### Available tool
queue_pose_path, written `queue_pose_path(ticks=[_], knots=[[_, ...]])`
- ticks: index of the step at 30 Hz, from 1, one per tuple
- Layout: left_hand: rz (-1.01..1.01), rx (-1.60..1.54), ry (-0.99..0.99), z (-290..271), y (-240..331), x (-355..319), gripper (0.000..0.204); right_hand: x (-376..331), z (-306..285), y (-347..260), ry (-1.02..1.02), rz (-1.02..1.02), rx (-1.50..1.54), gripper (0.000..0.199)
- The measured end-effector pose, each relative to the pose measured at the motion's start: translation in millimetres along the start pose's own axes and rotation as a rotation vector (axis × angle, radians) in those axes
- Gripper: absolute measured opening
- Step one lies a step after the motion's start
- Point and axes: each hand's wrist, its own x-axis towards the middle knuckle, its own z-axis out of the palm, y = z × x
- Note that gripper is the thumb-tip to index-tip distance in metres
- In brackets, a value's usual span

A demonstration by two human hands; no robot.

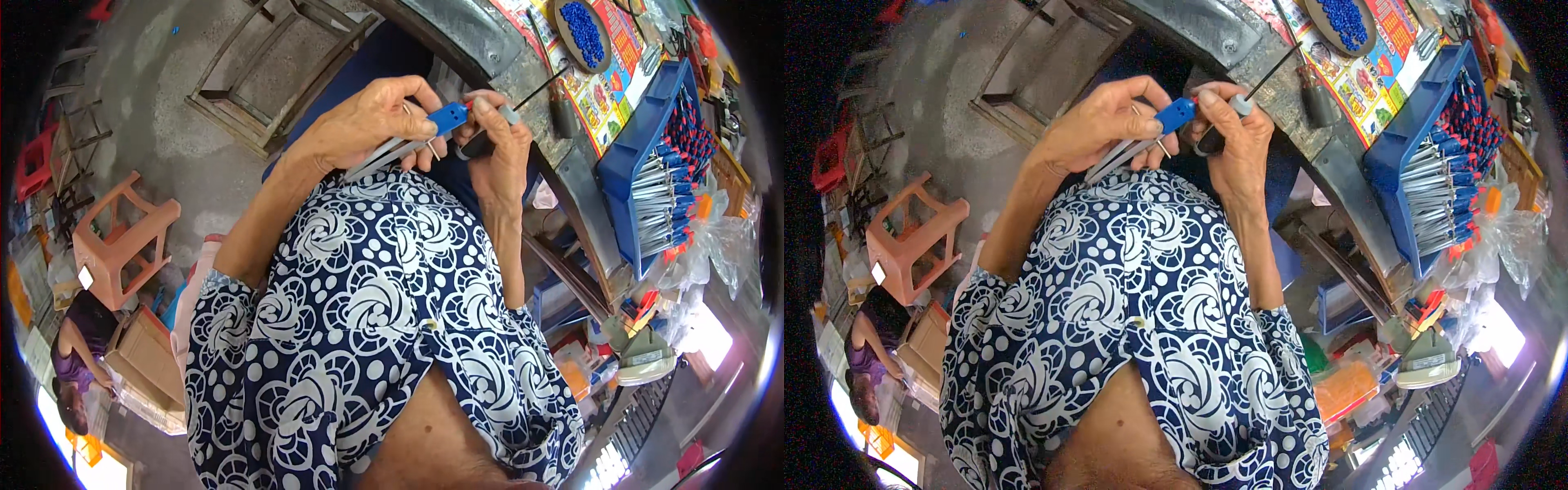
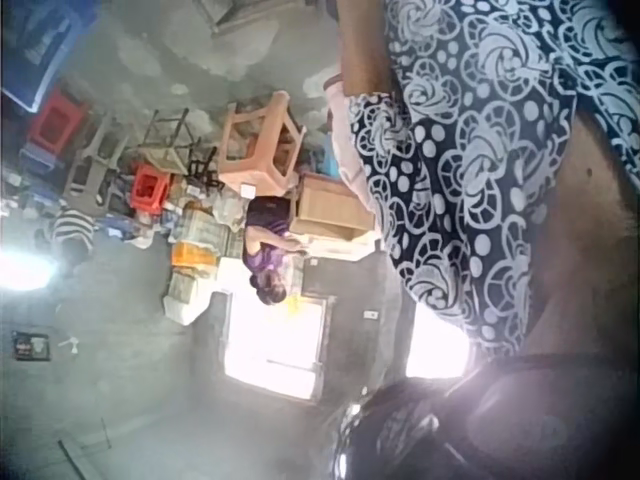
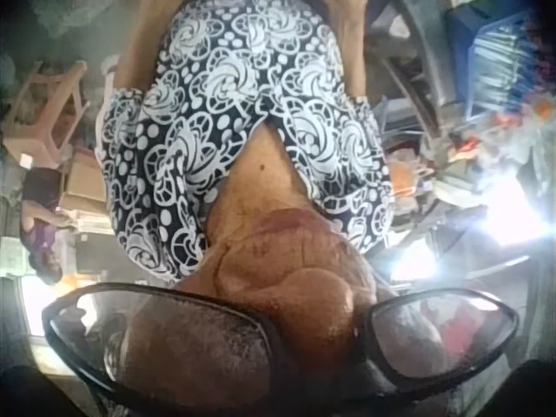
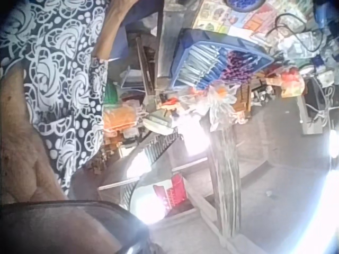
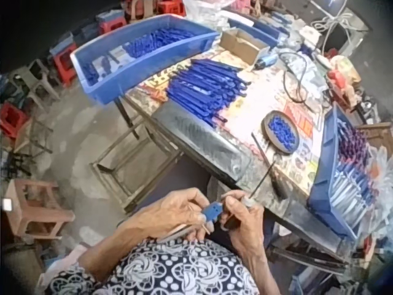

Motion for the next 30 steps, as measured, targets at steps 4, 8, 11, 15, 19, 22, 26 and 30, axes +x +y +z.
queue_pose_path(ticks=[4, 8, 11, 15, 19, 22, 26, 30], knots=[[-0.020, -0.096, -0.079, 0, -2, 8, 0.027, 1, -5, -3, 0.073, -0.037, -0.027, 0.015], [-0.085, -0.071, -0.089, -2, -2, 13, 0.026, 3, -10, -4, 0.051, -0.086, -0.021, 0.015], [-0.081, -0.082, -0.082, -1, -2, 13, 0.023, 1, -8, -8, 0.075, -0.070, -0.041, 0.016], [-0.036, -0.109, -0.054, 0, -2, 12, 0.022, 3, -13, -21, 0.077, -0.156, -0.211, 0.022], [0.018, -0.144, 0.025, -9, -5, 12, 0.021, 11, -37, -49, 0.251, -0.314, -0.463, 0.030], [0.050, -0.114, 0.103, -14, -2, 1, 0.020, 18, -58, -67, 0.277, -0.372, -0.598, 0.035], [0.070, -0.201, 0.114, -24, -7, -2, 0.021, 18, -80, -74, 0.421, -0.480, -0.732, 0.040], [0.080, -0.247, 0.121, -37, -15, -5, 0.021, 24, -87, -75, 0.469, -0.525, -0.840, 0.048]])
